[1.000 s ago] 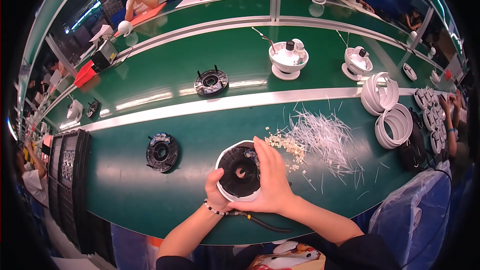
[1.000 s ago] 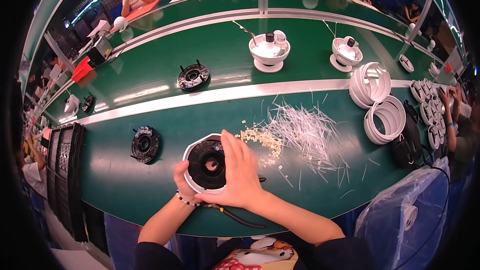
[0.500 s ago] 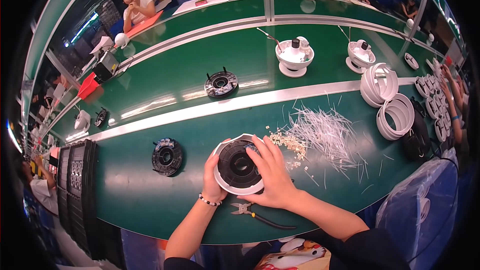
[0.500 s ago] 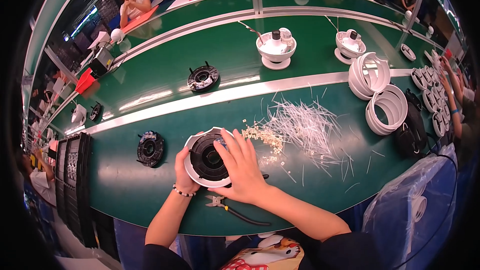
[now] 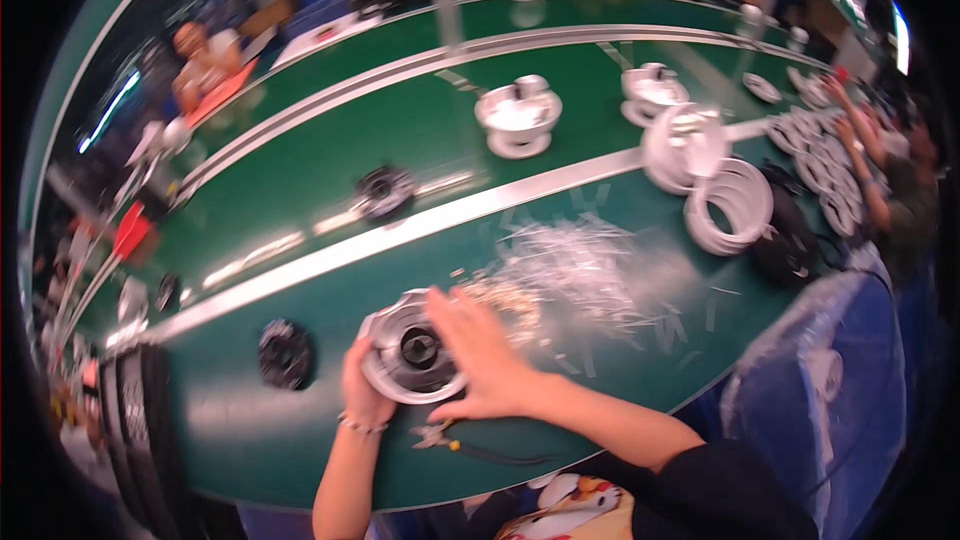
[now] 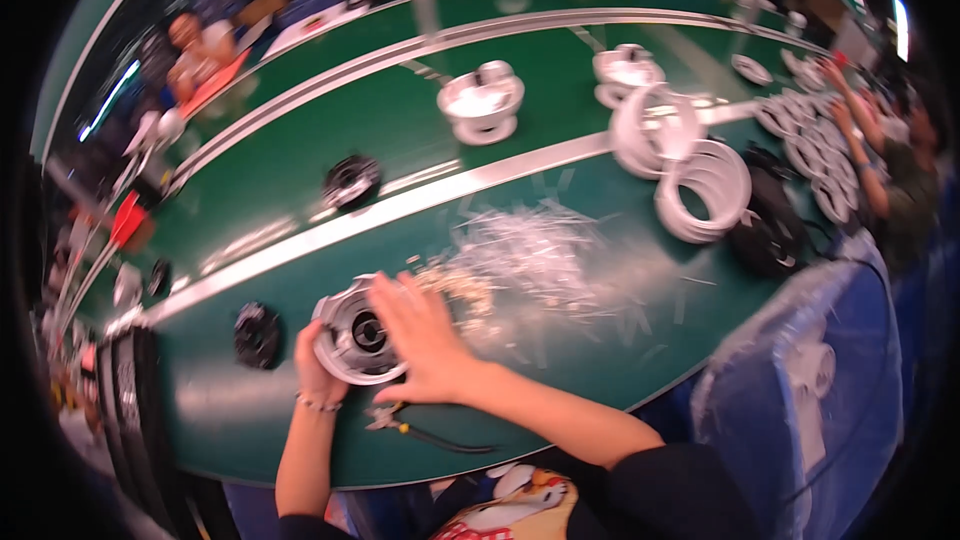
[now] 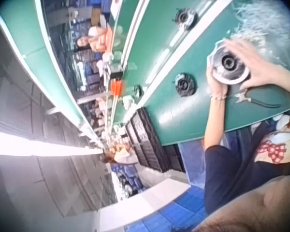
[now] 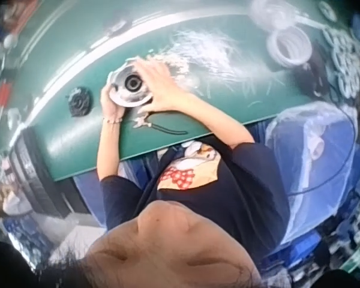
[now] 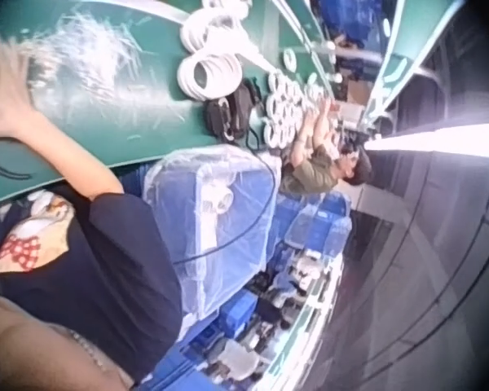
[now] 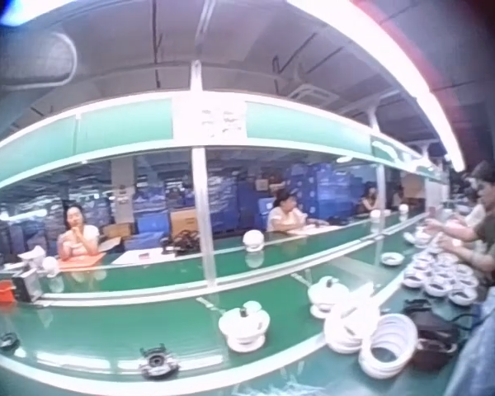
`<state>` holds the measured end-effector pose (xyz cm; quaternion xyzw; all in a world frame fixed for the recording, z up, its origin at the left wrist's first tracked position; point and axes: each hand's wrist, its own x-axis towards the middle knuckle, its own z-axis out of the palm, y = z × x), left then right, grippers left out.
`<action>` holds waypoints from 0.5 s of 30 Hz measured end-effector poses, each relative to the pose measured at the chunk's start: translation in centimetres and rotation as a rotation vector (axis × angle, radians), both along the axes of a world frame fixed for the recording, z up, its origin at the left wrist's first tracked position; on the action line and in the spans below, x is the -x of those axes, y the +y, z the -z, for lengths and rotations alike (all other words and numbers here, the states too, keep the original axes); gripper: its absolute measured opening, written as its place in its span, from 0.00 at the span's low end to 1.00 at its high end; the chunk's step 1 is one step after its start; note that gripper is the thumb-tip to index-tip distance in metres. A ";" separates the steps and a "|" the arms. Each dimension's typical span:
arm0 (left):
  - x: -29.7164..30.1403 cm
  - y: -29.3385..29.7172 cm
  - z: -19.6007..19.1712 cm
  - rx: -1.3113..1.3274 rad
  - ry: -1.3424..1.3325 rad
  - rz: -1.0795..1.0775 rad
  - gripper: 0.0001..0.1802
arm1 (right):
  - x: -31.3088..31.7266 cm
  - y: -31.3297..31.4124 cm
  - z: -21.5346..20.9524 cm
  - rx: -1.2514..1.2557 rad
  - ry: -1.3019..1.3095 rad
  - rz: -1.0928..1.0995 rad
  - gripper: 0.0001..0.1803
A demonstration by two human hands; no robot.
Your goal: Assembling internal components into plastic light fixture housings on a factory assembly line.
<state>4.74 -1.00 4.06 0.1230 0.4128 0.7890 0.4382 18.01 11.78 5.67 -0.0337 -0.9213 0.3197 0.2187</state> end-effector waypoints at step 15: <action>20.2 5.5 1.5 0.050 -0.011 -0.457 0.24 | -19.1 19.8 -0.8 -0.475 -0.151 1.067 0.23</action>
